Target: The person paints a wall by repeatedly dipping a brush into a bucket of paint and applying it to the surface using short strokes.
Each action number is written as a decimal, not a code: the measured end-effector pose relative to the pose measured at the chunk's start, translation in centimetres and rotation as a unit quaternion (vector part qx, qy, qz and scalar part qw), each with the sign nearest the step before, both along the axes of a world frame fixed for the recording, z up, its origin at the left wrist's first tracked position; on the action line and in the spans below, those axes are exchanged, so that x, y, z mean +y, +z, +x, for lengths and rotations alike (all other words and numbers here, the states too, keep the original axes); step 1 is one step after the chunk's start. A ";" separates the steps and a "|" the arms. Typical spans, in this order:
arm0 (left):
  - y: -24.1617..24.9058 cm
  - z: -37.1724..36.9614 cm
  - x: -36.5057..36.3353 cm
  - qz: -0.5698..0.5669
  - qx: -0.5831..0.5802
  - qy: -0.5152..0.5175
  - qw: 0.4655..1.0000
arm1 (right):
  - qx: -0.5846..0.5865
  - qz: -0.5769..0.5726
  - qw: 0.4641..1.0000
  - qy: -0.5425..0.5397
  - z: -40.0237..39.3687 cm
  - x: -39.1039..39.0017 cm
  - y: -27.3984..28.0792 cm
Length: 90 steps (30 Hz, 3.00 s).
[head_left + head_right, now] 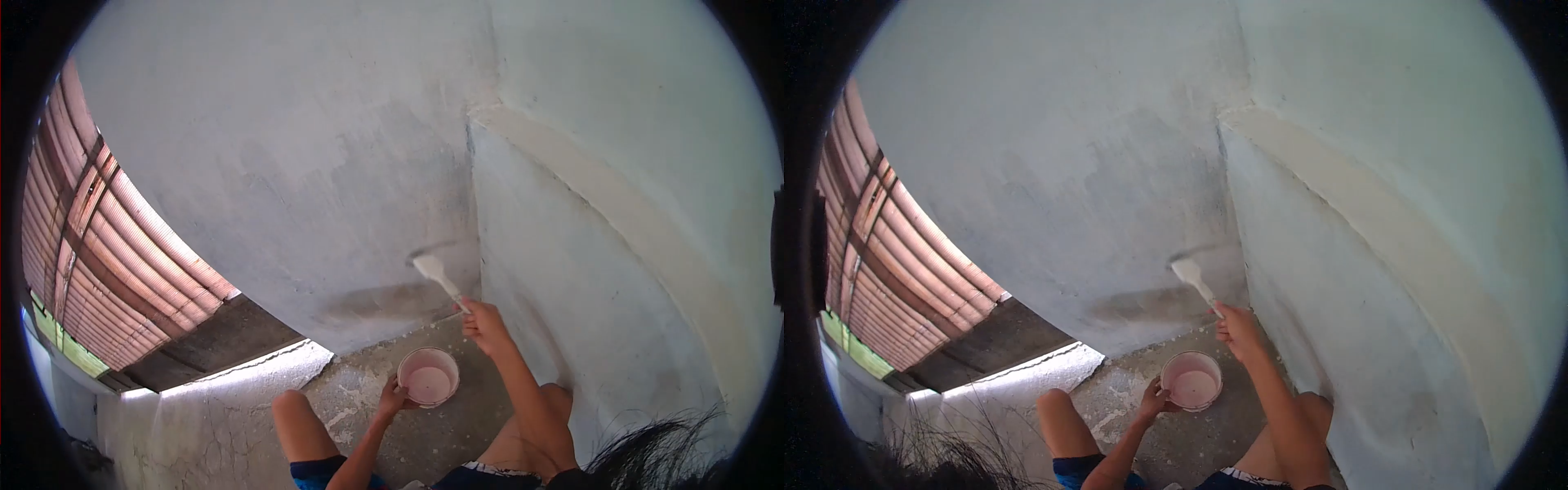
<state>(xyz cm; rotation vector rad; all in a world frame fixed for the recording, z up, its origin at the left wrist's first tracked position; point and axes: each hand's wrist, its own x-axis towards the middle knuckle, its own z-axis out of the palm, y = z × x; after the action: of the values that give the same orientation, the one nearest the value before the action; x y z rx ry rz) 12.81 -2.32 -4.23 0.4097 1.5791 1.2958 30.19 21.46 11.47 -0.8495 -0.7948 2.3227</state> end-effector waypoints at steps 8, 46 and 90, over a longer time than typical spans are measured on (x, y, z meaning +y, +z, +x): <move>-2.4 2.6 1.8 0.027 0.030 -0.027 0.999 | 0.036 0.110 0.993 -0.029 1.3 -0.8 4.8; 0.5 -4.3 13.8 0.222 -0.022 -0.299 0.928 | -0.657 0.494 0.519 0.236 1.9 -11.6 13.7; 1.6 -3.1 15.5 0.222 -0.108 -0.188 0.951 | -0.574 0.385 0.717 0.091 5.2 -5.4 7.7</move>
<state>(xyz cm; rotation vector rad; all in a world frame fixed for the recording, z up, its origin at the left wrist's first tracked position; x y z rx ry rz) 9.69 13.21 -2.64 0.7796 0.9594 1.3357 35.37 16.08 19.14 -1.7787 -2.1888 1.0476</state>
